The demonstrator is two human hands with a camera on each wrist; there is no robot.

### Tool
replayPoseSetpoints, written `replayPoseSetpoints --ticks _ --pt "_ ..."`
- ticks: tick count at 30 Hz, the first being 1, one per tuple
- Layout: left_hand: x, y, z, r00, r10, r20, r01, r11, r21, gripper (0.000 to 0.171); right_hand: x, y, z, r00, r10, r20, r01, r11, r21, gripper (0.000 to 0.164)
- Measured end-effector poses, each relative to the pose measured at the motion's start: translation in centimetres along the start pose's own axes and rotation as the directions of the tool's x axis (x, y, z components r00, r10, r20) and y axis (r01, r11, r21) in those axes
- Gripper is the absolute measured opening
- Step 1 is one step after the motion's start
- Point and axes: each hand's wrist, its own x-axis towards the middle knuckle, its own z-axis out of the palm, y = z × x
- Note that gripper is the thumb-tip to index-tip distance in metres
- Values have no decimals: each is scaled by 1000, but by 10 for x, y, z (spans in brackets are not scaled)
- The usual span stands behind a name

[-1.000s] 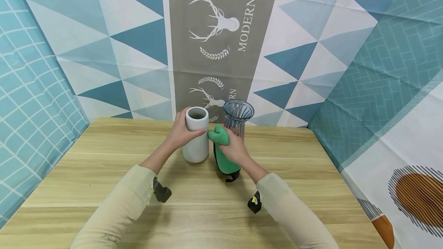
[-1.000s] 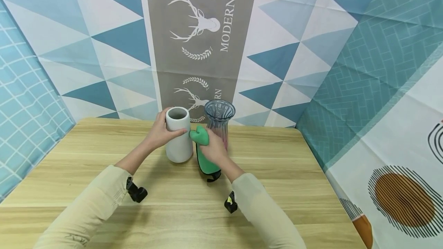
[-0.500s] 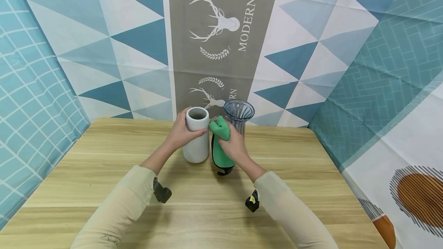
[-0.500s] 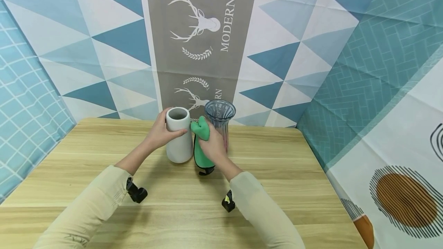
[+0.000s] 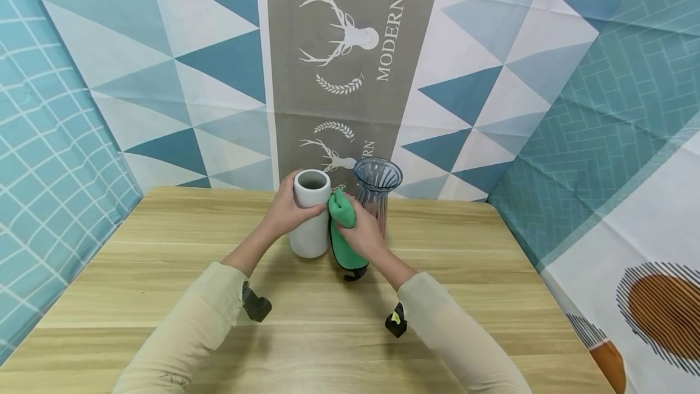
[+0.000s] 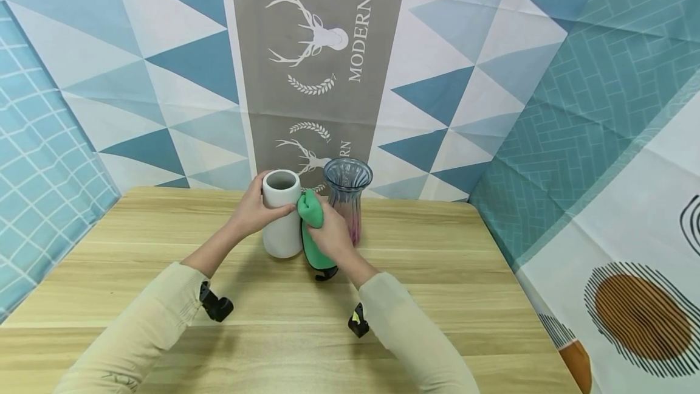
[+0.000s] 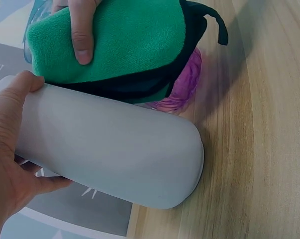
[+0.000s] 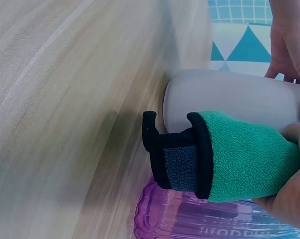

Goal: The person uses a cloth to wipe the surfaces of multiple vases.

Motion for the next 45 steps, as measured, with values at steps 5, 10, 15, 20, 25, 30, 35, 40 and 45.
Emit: replayPoseSetpoints --ticks 5,10,15,20,25,30,35,40,45 --pt "-1 5 -1 1000 -13 8 13 1000 2 84 1 0 2 1000 11 8 -11 1000 19 71" --pt "0 1 -1 1000 -22 6 22 999 23 86 2 -2 3 1000 19 7 -19 1000 25 73" --pt "-1 1 -1 1000 -26 2 26 1000 12 86 0 -1 4 999 -7 -32 7 1000 -9 55" --pt "-1 1 0 1000 -17 -2 17 1000 -2 85 -4 4 6 999 2 -39 -4 998 -64 31" --pt "0 1 0 1000 -10 3 10 1000 -7 84 -10 12 9 1000 -8 13 9 994 -113 30" --pt "-1 2 -1 1000 -25 10 25 1000 5 86 -14 18 9 997 -13 71 22 990 -136 35" --pt "-1 3 -1 999 -33 11 33 999 3 87 -12 18 6 999 -28 33 32 991 -129 37" --pt "-1 3 -2 999 -46 16 46 999 8 88 -7 14 1 997 -54 -62 46 993 -113 39" --pt "0 3 -1 998 -54 20 54 999 8 87 -2 8 -3 991 -43 -127 34 997 -73 44"
